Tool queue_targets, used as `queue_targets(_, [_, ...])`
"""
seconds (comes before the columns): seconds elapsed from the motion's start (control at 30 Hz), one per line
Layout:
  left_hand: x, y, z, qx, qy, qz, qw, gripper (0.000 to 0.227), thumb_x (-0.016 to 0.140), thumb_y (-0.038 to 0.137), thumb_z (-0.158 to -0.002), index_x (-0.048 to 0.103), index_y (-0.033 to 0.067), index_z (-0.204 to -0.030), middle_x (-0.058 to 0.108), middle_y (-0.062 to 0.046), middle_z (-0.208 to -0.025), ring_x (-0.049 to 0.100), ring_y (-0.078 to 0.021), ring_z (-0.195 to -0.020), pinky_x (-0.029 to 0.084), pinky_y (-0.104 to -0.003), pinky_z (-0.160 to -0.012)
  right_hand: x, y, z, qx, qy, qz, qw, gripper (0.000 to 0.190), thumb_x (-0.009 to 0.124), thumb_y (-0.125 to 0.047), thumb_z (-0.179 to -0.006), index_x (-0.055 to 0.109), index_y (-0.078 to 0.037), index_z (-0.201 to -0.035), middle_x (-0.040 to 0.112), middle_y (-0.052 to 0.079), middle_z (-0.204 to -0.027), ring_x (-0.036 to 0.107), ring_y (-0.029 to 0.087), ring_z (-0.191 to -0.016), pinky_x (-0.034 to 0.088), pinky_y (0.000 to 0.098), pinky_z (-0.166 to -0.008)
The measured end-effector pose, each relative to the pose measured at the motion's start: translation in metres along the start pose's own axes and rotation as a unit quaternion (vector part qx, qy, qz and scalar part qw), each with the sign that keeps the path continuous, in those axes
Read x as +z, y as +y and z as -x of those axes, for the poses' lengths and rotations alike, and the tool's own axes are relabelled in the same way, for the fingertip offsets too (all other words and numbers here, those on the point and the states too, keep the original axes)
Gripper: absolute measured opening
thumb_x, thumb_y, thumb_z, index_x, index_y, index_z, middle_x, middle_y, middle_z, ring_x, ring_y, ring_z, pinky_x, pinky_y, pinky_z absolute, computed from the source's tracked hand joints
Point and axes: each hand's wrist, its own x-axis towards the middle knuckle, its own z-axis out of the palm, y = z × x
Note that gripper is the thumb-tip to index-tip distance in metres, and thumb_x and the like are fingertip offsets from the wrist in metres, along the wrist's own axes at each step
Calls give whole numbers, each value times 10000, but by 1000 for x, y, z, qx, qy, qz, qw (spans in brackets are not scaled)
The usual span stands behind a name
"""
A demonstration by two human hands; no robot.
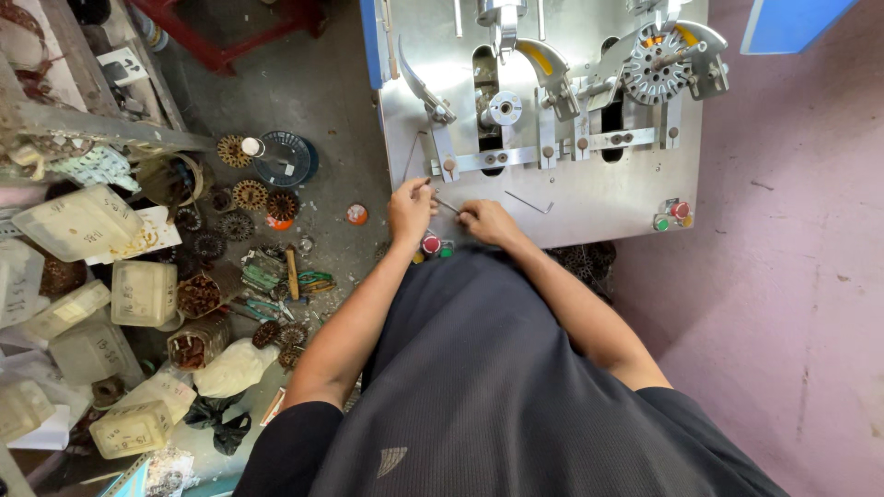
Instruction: The person uses an Allen key to tighten and loosen screws on a metal machine, adjusting various components and levers. They manipulate a rotating gear mechanism and press control buttons to test the machine's operation.
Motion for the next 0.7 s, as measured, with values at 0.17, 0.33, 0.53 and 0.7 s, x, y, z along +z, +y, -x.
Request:
queue_targets(0.17, [2, -9, -14, -23, -62, 40, 997, 146, 629, 22, -965, 651, -109, -1026, 735, -207, -864, 763, -263, -671, 635, -336, -538, -4, 19, 6, -22, 127, -26, 991, 171, 644, -157, -943, 732, -27, -1011, 740, 183, -950, 704, 357, -884, 543, 428, -813])
queue_targets(0.33, [12, -17, -29, -64, -96, 117, 986, 139, 637, 8, -961, 636, -124, -1003, 740, -235, -876, 780, -291, -700, 653, -338, -574, -14, 18, 7, -31, 267, -62, 961, 132, 705, -110, -925, 728, -11, -1008, 707, 162, -929, 675, 312, -839, 538, 399, -767])
queue_targets(0.53, [22, -28, -19, -31, -52, 174, 983, 135, 647, -10, -958, 642, -137, -1004, 733, -234, -865, 765, -280, -682, 653, -339, -588, -19, 22, 0, 94, 216, -407, 883, 167, 715, -57, -936, 645, 19, -1068, 677, 109, -869, 652, 198, -722, 551, 324, -627])
queue_targets(0.7, [25, -30, -15, 2, -18, 151, 988, 149, 651, -5, -962, 660, -140, -1024, 732, -208, -843, 757, -259, -676, 634, -325, -571, -14, 36, -5, 159, 183, -591, 769, 151, 629, -4, -942, 595, 42, -1081, 711, 182, -923, 732, 284, -786, 659, 413, -747])
